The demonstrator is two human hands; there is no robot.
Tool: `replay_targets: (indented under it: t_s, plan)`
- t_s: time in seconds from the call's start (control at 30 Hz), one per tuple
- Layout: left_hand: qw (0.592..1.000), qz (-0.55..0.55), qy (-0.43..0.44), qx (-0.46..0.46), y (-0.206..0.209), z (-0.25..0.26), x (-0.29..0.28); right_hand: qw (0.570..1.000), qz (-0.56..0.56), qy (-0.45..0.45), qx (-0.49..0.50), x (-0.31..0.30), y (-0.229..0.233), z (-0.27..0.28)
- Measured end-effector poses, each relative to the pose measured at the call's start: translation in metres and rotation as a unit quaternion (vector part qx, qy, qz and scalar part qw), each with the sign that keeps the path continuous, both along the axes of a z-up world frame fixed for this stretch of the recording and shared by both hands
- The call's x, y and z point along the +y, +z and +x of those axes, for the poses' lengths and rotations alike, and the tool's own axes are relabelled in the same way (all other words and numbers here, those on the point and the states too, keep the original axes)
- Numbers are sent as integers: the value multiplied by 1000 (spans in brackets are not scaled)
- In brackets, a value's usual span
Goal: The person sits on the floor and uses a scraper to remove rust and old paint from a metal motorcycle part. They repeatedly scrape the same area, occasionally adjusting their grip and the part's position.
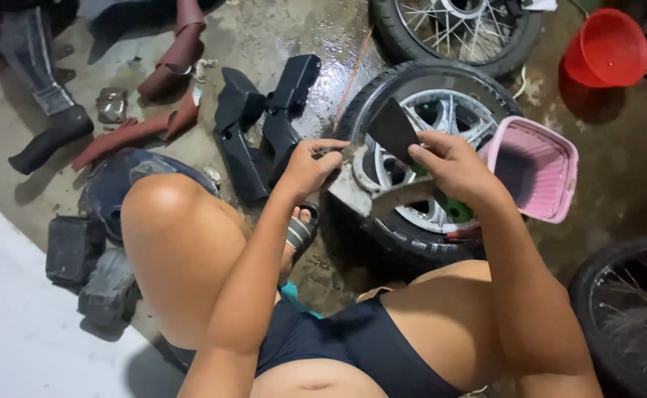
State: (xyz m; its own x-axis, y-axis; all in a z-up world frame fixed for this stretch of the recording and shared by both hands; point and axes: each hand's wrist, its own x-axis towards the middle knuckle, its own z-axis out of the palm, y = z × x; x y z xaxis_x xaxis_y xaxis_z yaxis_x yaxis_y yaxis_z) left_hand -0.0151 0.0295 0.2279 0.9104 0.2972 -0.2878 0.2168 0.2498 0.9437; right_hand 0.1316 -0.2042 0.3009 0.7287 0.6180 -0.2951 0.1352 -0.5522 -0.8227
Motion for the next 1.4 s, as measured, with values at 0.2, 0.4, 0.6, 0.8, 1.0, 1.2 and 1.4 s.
replay_targets:
  t_s: [0.2,0.4,0.6,0.8,1.0,1.2,1.4]
  plan:
    - [999,10,-32,17,17,-14,9,998,-21,35,50,21,34,-24]
    - [993,104,-7,53,9,-16,26,989,-96,91,-65,23,-2,-9]
    - [975,207,-29,76,33,-27,25,979,-130,127,-88,48,-10,-20]
    - [980,186,-18,70,0,-17,28,879,-289,106,-365,52,-89,21]
    - [995,86,44,11,-48,7,47,961,-139,0,-240,54,-54,11]
    - [994,91,69,5,-1,-3,37,982,-79,-12,-172,33,-50,22]
    - [974,138,176,-32,20,2,24,986,-23,-52,-154,44,26,-17]
